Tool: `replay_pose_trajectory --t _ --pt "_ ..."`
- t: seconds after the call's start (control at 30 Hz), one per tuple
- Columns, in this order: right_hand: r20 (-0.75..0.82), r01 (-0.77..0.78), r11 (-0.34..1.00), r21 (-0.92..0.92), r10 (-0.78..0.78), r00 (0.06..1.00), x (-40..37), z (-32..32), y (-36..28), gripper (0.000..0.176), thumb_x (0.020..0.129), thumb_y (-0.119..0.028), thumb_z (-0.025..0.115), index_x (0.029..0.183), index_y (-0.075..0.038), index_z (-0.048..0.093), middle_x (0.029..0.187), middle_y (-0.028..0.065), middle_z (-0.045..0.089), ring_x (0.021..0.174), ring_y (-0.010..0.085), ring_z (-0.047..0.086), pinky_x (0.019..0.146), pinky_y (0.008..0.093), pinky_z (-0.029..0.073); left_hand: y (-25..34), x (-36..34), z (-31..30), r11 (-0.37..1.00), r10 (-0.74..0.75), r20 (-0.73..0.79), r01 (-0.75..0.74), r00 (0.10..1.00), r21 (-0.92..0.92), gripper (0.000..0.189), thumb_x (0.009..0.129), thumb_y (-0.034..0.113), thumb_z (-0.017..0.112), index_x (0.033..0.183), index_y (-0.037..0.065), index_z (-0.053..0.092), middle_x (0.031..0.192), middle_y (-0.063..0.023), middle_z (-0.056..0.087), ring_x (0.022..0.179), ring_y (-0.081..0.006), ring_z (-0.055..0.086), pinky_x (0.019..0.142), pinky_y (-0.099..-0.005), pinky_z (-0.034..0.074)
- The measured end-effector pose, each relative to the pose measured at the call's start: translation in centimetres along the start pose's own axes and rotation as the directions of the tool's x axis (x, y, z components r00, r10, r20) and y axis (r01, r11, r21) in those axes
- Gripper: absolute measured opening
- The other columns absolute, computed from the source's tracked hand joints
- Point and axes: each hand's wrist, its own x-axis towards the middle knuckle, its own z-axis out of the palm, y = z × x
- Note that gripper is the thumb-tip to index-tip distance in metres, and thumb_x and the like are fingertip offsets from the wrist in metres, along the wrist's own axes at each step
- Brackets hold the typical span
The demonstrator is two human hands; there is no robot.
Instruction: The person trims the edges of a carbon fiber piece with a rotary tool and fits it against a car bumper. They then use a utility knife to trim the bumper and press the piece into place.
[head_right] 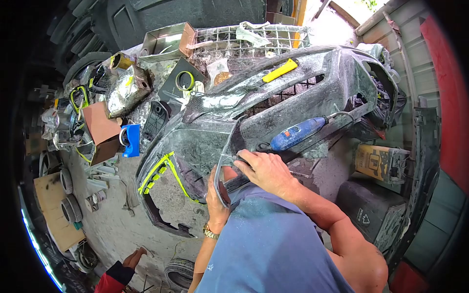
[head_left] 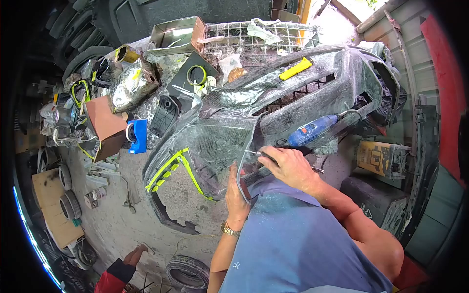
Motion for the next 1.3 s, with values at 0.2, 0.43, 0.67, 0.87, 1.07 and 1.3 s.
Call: replay_pose_trajectory --t 0.2,0.43,0.67,0.87,1.07,1.3 --pt "-0.048 -0.074 0.997 0.019 0.074 0.996 2.0 -0.7 1.0 0.023 0.096 -0.030 0.057 0.097 -0.007 0.055 0.073 0.0184 0.064 0.072 0.0418 0.063 0.061 0.0526 0.048 -0.2 0.1 0.4 0.977 0.164 -0.080 -0.150 0.983 0.153 0.045 0.095 -0.002 0.048 0.140 -0.003 0.038 0.123 -0.0225 0.059 0.099 -0.0365 0.064 0.079 -0.0412 0.052" --pt "-0.088 -0.069 0.976 0.205 0.089 0.992 2.8 0.9 1.4 0.025 0.096 -0.027 0.059 0.101 -0.005 0.049 0.075 0.0222 0.064 0.076 0.0445 0.062 0.062 0.0522 0.046 -0.1 -0.2 -0.2 0.870 -0.310 -0.003 0.283 0.951 -0.403 0.022 0.099 0.012 0.052 0.116 -0.002 0.054 0.100 -0.0101 0.063 0.088 -0.0176 0.059 0.078 -0.0316 0.048" --pt "-0.149 0.000 0.981 0.196 0.030 0.988 4.3 4.3 2.5 0.029 0.094 -0.027 0.062 0.104 -0.004 0.045 0.078 0.0222 0.065 0.078 0.0449 0.063 0.062 0.0515 0.047 -2.1 -0.6 0.2 0.595 -0.512 0.116 0.449 0.851 -0.666 0.022 0.097 0.012 0.055 0.114 -0.002 0.056 0.098 -0.0074 0.064 0.090 -0.0180 0.058 0.083 -0.0325 0.047" --pt "-0.112 0.020 0.987 0.159 -0.002 0.994 3.9 5.1 2.3 0.027 0.093 -0.024 0.063 0.104 -0.006 0.046 0.080 0.0209 0.066 0.077 0.0438 0.063 0.063 0.0498 0.048 -1.0 -0.4 -0.2 0.509 -0.546 0.162 0.479 0.822 -0.715 0.023 0.097 0.012 0.056 0.116 -0.001 0.057 0.103 -0.0069 0.065 0.091 -0.0159 0.059 0.080 -0.0307 0.049" --pt "-0.093 -0.015 0.985 0.172 0.031 0.995 3.8 4.8 1.7 0.028 0.094 -0.027 0.061 0.104 -0.007 0.046 0.079 0.0207 0.066 0.075 0.0440 0.063 0.062 0.0515 0.048 -2.7 -1.2 0.3 0.594 -0.546 0.154 0.510 0.824 -0.622 0.025 0.098 0.013 0.056 0.119 0.000 0.057 0.107 -0.0083 0.065 0.089 -0.0148 0.063 0.075 -0.0289 0.053" --pt "-0.109 -0.105 0.980 0.169 0.125 0.986 3.6 4.9 1.9 0.025 0.092 -0.022 0.065 0.101 -0.006 0.047 0.077 0.0212 0.064 0.075 0.0429 0.063 0.060 0.0484 0.047 0.7 -0.3 -0.4 0.387 -0.590 0.219 0.510 0.777 -0.768 0.027 0.098 0.017 0.058 0.117 -0.002 0.060 0.105 -0.0074 0.066 0.088 -0.0157 0.064 0.077 -0.0302 0.054"
